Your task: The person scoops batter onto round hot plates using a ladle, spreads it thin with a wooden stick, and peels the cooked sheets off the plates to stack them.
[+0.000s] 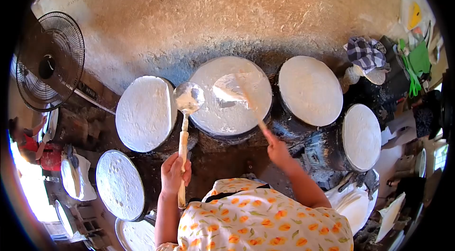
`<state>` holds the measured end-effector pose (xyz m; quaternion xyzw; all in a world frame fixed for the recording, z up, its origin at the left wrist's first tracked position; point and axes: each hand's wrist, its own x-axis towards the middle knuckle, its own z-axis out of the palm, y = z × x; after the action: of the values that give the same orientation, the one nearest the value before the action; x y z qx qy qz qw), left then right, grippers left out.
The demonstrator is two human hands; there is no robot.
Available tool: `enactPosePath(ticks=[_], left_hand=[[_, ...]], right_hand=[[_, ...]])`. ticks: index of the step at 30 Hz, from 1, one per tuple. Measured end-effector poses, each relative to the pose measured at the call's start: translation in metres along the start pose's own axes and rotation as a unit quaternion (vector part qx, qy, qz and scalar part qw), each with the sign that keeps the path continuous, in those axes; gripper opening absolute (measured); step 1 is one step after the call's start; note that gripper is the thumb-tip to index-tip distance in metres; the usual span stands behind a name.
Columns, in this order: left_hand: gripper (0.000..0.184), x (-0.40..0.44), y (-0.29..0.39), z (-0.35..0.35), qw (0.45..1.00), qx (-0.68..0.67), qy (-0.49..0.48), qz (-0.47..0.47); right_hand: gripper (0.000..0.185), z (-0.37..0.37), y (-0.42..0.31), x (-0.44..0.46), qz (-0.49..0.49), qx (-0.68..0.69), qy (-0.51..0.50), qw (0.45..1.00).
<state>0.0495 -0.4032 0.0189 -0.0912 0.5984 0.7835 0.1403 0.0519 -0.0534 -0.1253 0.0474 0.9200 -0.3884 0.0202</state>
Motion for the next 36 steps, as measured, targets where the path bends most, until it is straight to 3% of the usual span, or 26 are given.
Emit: enactPosePath(ticks=[2,4,6,8,10,12,13,16,18,22,24,26,29,31,34,36], left_hand=[[0.019,0.006,-0.001,0.003,1.0,0.028,-0.001,-0.005],[0.019,0.012,-0.001,0.009,0.999,0.04,0.003,-0.01],[0.019,0.02,0.002,0.012,0.998,0.054,0.008,-0.014],[0.019,0.028,0.005,0.014,0.994,0.107,0.001,-0.027],[0.02,0.037,0.003,0.013,0.992,0.121,-0.008,-0.032],[0.019,0.047,0.001,0.014,0.991,0.13,-0.002,-0.032],[0.019,0.052,0.002,0.014,0.991,0.131,-0.002,-0.032],[0.019,0.065,0.003,0.014,0.987,0.157,0.015,-0.044],[0.019,0.073,0.002,0.014,0.984,0.17,0.042,-0.039],[0.02,0.082,-0.004,0.015,0.973,0.222,0.047,-0.032],[0.02,0.077,-0.005,0.019,0.968,0.243,0.046,-0.048],[0.02,0.069,-0.007,0.028,0.962,0.261,0.046,-0.063],[0.015,0.048,-0.017,0.04,0.969,0.192,0.031,-0.154],[0.011,0.038,-0.018,0.043,0.977,0.031,0.043,-0.204],[0.016,0.027,-0.006,0.011,0.956,-0.165,0.003,-0.244],[0.029,-0.004,0.016,0.003,0.98,-0.119,-0.005,-0.159]], right_hand=[[0.065,0.02,-0.015,-0.011,-0.124,0.04,0.012,0.991],[0.063,0.018,-0.026,-0.006,-0.077,-0.002,-0.075,0.994],[0.061,0.001,-0.031,0.018,-0.145,0.0,0.001,0.99],[0.053,-0.01,-0.027,0.053,-0.071,-0.033,0.038,0.996],[0.053,-0.019,-0.027,0.08,-0.075,0.017,0.067,0.995],[0.056,-0.018,-0.022,0.096,-0.108,0.083,0.017,0.991],[0.06,-0.018,-0.023,0.094,-0.06,0.086,-0.059,0.993],[0.06,-0.032,-0.036,0.054,-0.094,0.056,-0.124,0.986],[0.06,-0.044,-0.036,0.02,-0.062,0.045,-0.168,0.983],[0.06,-0.052,-0.016,-0.014,-0.058,0.014,-0.139,0.989],[0.06,-0.042,-0.008,-0.02,0.107,0.095,-0.055,0.988],[0.061,-0.011,0.002,-0.031,0.069,0.163,-0.028,0.984],[0.064,0.023,-0.02,-0.042,0.001,0.174,-0.081,0.981],[0.064,0.034,-0.033,-0.046,0.016,0.264,-0.13,0.956],[0.065,0.004,-0.068,-0.044,0.009,0.243,-0.13,0.961],[0.063,-0.028,-0.09,-0.044,-0.034,0.193,-0.11,0.974]])
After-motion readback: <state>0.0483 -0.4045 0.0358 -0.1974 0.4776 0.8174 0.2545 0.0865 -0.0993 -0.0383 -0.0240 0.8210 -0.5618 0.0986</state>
